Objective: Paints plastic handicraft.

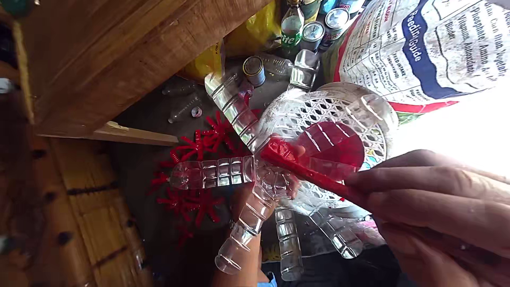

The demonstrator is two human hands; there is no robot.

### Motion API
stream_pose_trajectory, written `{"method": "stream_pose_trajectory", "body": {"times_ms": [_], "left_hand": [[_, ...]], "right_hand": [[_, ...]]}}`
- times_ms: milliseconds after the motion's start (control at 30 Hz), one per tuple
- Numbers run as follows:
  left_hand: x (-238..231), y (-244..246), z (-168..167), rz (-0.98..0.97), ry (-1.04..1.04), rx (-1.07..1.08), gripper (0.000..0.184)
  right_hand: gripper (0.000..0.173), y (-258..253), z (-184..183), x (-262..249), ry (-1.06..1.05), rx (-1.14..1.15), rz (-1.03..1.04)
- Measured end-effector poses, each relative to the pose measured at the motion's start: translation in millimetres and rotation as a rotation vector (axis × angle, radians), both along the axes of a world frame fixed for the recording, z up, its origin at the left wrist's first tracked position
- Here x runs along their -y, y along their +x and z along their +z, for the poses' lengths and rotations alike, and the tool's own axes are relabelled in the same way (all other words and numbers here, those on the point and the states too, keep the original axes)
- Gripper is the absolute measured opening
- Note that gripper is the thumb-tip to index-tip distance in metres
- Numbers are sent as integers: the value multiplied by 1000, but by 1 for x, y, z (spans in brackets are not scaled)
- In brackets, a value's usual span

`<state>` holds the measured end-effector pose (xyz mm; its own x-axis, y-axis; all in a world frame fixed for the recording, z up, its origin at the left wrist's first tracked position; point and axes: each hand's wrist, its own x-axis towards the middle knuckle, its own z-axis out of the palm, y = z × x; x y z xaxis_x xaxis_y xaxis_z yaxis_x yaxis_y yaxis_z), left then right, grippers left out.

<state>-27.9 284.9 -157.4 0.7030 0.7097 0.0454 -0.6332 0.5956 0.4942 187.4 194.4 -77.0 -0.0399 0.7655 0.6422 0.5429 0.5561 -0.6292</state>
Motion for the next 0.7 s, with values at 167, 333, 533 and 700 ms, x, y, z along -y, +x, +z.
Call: {"method": "stream_pose_trajectory", "body": {"times_ms": [167, 333, 533, 700], "left_hand": [[-3, -4, -15, -17, -53, -47, 62], [7, -10, -22, 172, -101, -180, 42], [-1, -8, -22, 63, -24, -162, 63], [-3, -3, -19, 11, -48, -123, 60]], "right_hand": [[20, 3, 6, 3, -27, 3, 3], [19, 1, 2, 2, -15, 15, 8], [20, 1, 1, 1, 0, 25, 3], [21, 5, 4, 6, -40, 1, -23]]}}
